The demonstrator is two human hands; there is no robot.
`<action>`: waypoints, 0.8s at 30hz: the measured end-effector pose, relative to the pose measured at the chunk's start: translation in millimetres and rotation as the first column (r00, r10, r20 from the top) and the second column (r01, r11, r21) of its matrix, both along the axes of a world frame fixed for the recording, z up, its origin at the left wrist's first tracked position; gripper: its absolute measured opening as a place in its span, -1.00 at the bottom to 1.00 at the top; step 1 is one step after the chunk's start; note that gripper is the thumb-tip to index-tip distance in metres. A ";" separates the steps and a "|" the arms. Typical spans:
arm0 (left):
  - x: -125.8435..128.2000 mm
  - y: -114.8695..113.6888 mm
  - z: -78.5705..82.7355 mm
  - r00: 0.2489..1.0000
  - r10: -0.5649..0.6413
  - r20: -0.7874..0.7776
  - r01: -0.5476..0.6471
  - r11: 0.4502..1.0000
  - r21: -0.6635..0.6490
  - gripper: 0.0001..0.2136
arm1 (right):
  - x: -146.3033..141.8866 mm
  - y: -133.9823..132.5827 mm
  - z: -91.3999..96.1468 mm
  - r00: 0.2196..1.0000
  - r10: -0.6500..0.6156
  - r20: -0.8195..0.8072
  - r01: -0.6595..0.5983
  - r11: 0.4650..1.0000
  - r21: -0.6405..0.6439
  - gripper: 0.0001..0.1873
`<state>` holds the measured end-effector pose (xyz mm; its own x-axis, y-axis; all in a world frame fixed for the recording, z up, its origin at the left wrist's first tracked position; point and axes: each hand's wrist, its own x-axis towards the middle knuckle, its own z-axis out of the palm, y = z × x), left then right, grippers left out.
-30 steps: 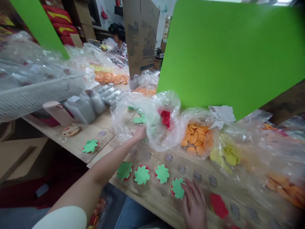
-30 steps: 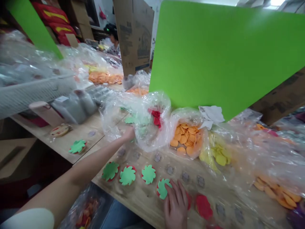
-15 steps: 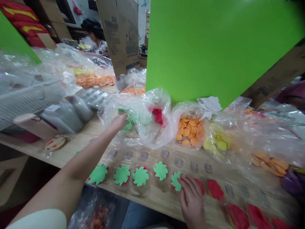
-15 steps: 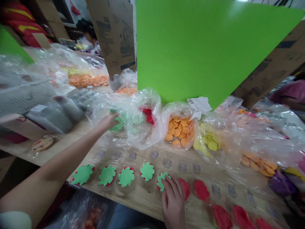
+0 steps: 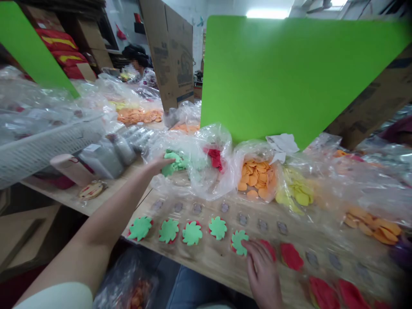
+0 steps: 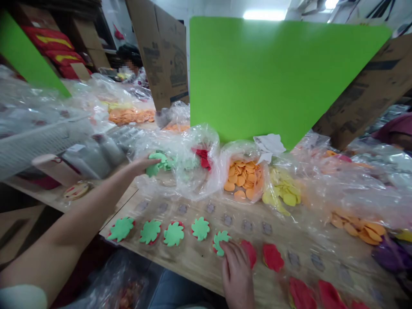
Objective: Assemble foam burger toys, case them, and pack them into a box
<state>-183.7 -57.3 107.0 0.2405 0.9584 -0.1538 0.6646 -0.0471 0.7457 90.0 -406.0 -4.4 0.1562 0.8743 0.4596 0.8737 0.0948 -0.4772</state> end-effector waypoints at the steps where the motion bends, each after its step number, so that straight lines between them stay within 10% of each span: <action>1: 1.1 -18.7 2.5 0.998 -0.027 0.061 0.029 0.999 -0.039 -0.63 | -5.2 5.5 6.3 0.995 -0.006 -0.099 0.005 1.000 -0.011 -0.71; 9: 99.4 -198.8 -20.7 0.811 -0.230 0.538 0.467 0.807 -0.360 -0.48 | -22.7 47.6 51.8 0.624 -0.076 -0.778 -0.070 0.986 -0.152 -0.66; 13: 149.7 -239.9 -42.6 0.809 -0.334 0.484 0.546 0.733 -0.406 -0.45 | 7.0 11.3 34.6 0.559 -0.228 -0.797 0.139 0.974 -0.181 -0.76; 18: 175.1 -273.1 -64.1 0.816 -0.257 0.518 0.559 0.580 -0.592 -0.44 | 35.4 -35.7 16.8 0.240 -0.228 -0.944 0.033 0.973 -0.227 -0.68; 24: 191.7 -291.4 -66.7 0.834 -0.297 0.466 0.533 0.656 -0.534 -0.48 | 44.9 -41.8 13.7 0.438 -0.275 -0.856 0.069 0.960 -0.272 -0.70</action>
<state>8.1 -348.7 40.3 0.7335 0.4508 -0.5087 0.4194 0.2887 0.8607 134.9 -447.8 9.3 0.5411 0.8237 -0.1696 -0.0380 -0.1775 -0.9834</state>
